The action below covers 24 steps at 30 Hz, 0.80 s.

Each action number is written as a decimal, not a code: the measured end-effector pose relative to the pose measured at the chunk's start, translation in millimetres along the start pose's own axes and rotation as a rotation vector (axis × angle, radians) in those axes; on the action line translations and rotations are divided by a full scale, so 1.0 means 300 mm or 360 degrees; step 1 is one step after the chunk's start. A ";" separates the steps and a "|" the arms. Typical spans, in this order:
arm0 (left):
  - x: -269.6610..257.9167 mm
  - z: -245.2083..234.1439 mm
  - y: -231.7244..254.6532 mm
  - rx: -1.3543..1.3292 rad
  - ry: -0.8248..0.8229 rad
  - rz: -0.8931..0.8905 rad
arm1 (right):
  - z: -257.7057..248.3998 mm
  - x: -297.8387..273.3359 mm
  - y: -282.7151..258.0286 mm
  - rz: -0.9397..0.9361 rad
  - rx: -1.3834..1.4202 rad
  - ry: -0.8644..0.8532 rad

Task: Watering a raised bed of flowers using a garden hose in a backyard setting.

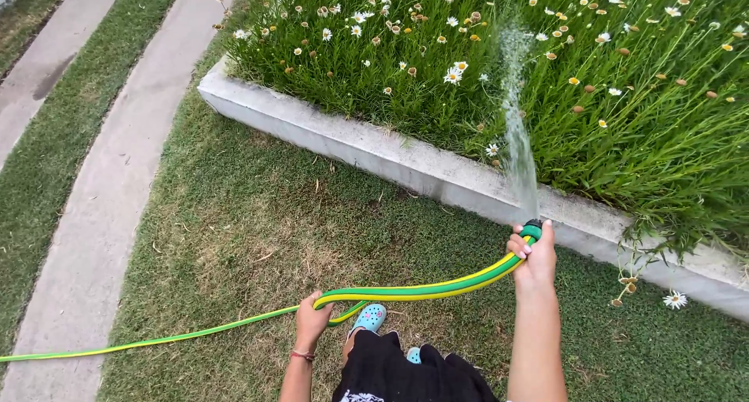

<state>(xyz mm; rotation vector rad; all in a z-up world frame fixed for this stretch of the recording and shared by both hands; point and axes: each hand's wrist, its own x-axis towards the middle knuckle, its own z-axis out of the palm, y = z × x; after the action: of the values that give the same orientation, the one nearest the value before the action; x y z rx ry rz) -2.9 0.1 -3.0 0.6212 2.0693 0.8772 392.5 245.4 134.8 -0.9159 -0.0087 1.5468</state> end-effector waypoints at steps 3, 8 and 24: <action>0.044 -0.006 -0.032 -0.0113 -0.0045 0.0121 | 0.092 -0.127 -0.054 -0.0088 -0.0123 -0.0095; 0.152 -0.024 -0.009 -0.0133 -0.0024 0.0185 | 0.136 -0.121 -0.002 -0.0118 -0.0126 -0.0007; 0.709 -0.293 0.237 0.0090 -0.0033 0.0262 | 0.561 -0.111 0.260 -0.0156 -0.0052 -0.0012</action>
<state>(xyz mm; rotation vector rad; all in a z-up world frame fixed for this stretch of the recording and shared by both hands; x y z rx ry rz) -186.4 155.8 -10.2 0.8374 2.0519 0.9027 233.3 282.5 228.1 -0.9223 -0.0833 1.4625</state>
